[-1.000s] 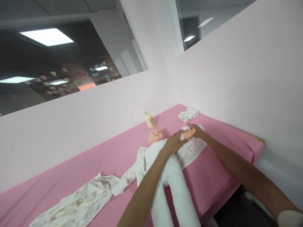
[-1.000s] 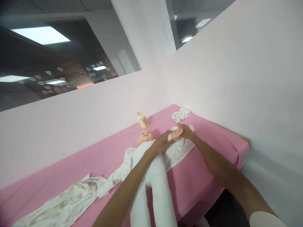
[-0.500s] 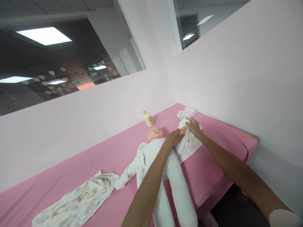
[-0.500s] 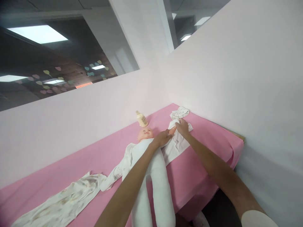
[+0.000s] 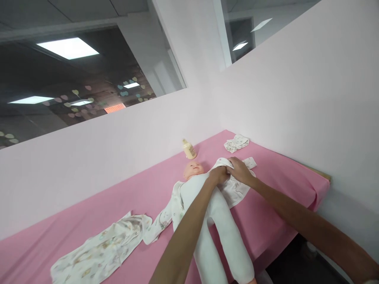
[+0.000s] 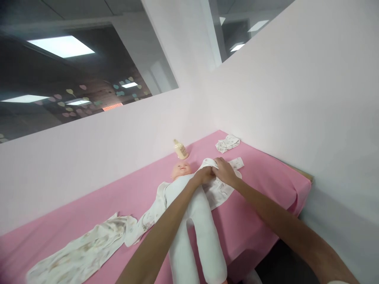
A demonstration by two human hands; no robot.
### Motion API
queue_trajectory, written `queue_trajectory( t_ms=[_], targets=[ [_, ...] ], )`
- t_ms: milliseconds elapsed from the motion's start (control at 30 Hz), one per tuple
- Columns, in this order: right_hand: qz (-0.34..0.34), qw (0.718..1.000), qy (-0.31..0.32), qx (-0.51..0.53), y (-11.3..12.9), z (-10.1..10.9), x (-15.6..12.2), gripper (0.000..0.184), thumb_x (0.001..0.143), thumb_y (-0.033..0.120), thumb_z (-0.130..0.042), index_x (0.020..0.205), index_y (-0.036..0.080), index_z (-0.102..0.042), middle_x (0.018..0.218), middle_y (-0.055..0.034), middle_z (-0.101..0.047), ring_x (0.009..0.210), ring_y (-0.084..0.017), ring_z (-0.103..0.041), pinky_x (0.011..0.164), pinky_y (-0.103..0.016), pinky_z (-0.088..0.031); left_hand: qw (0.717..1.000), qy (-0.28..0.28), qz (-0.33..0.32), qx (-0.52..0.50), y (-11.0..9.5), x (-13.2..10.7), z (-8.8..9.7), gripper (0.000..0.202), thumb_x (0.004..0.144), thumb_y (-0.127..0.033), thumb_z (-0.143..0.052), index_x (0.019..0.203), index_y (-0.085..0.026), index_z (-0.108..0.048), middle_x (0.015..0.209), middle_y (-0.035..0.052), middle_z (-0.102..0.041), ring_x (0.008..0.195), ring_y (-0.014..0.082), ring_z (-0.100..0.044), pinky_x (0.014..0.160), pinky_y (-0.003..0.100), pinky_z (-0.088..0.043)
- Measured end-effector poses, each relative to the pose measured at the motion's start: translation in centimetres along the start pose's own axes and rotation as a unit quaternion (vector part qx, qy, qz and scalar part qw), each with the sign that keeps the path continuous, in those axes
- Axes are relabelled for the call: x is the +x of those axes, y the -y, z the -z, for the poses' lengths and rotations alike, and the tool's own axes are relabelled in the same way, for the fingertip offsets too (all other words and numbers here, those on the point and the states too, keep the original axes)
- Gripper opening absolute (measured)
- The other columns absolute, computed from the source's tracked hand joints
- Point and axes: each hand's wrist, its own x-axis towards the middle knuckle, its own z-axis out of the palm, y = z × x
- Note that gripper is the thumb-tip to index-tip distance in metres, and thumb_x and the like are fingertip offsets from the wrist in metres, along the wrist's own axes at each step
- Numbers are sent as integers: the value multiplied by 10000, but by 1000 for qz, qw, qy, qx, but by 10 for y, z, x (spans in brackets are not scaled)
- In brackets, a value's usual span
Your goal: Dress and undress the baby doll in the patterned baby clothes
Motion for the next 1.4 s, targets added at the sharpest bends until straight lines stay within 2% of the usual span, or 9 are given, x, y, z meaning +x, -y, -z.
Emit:
queue_trajectory(
  t_ms=[100,267,400,633,900,1133,1200,1333,1400],
  targets=[
    [-37,999,21,-16,-8,13,-22,250,849,359,-493,1021,190,-558,1046,-81,-625,932,-216,-580,780,-308,-412,999,-33,-19,17,12,-37,7,261,874,-342,-505,1026,-161,-615,1098,109,-645,1046,252,-588,883,344,-441],
    [-60,994,76,-51,-30,37,-53,255,796,393,-525,939,191,-586,983,-68,-667,934,-240,-584,858,-358,-380,963,-252,97,-10,52,-130,-8,311,944,-373,-342,1064,-188,-562,1121,95,-612,1081,241,-542,916,373,-418],
    [-44,995,83,-13,-26,31,-65,175,765,358,-489,690,204,-525,671,-15,-593,794,-219,-549,864,-383,-359,936,-247,235,-80,70,-181,-39,348,960,-338,-223,938,-191,-538,991,96,-606,930,228,-564,802,356,-430],
    [-62,967,95,227,40,8,-95,160,795,374,-478,794,219,-516,654,16,-502,639,-171,-490,608,-285,-399,928,-187,292,-139,83,-187,-68,121,917,-283,-352,949,-189,-421,990,109,-622,853,231,-589,666,310,-387],
    [-63,962,113,241,69,-2,-104,283,783,286,-465,1046,221,-548,1054,-53,-613,1018,-226,-558,878,-362,-435,910,-195,341,-130,91,-177,-67,135,889,-170,-367,1017,-177,-410,948,103,-640,927,239,-618,761,324,-404],
    [-157,955,-6,251,70,15,-67,224,743,304,-454,925,205,-541,919,-37,-620,709,-172,-571,645,-289,-457,765,-245,211,-557,89,-210,-18,304,868,-341,-445,1139,-207,-418,853,14,-599,676,122,-584,618,230,-447],
    [-129,959,26,250,83,19,-68,227,778,309,-440,959,216,-540,828,-12,-609,623,-156,-537,589,-276,-434,777,-223,160,-567,75,-213,-10,296,861,-350,-460,1122,-212,-444,841,6,-591,660,109,-567,610,218,-441],
    [86,954,217,188,103,19,-78,143,775,258,-500,872,233,-603,845,-17,-632,784,-182,-575,695,-290,-434,900,-82,92,-419,48,-209,-3,339,860,-389,-462,1154,-219,-484,770,-8,-587,647,130,-552,609,238,-435],
    [89,961,212,151,101,18,-76,127,782,291,-533,850,220,-612,903,-36,-640,835,-189,-578,740,-304,-429,948,-52,107,-296,43,-205,2,401,870,-454,-441,1195,-222,-469,759,2,-611,683,167,-576,623,266,-423]
  ],
)
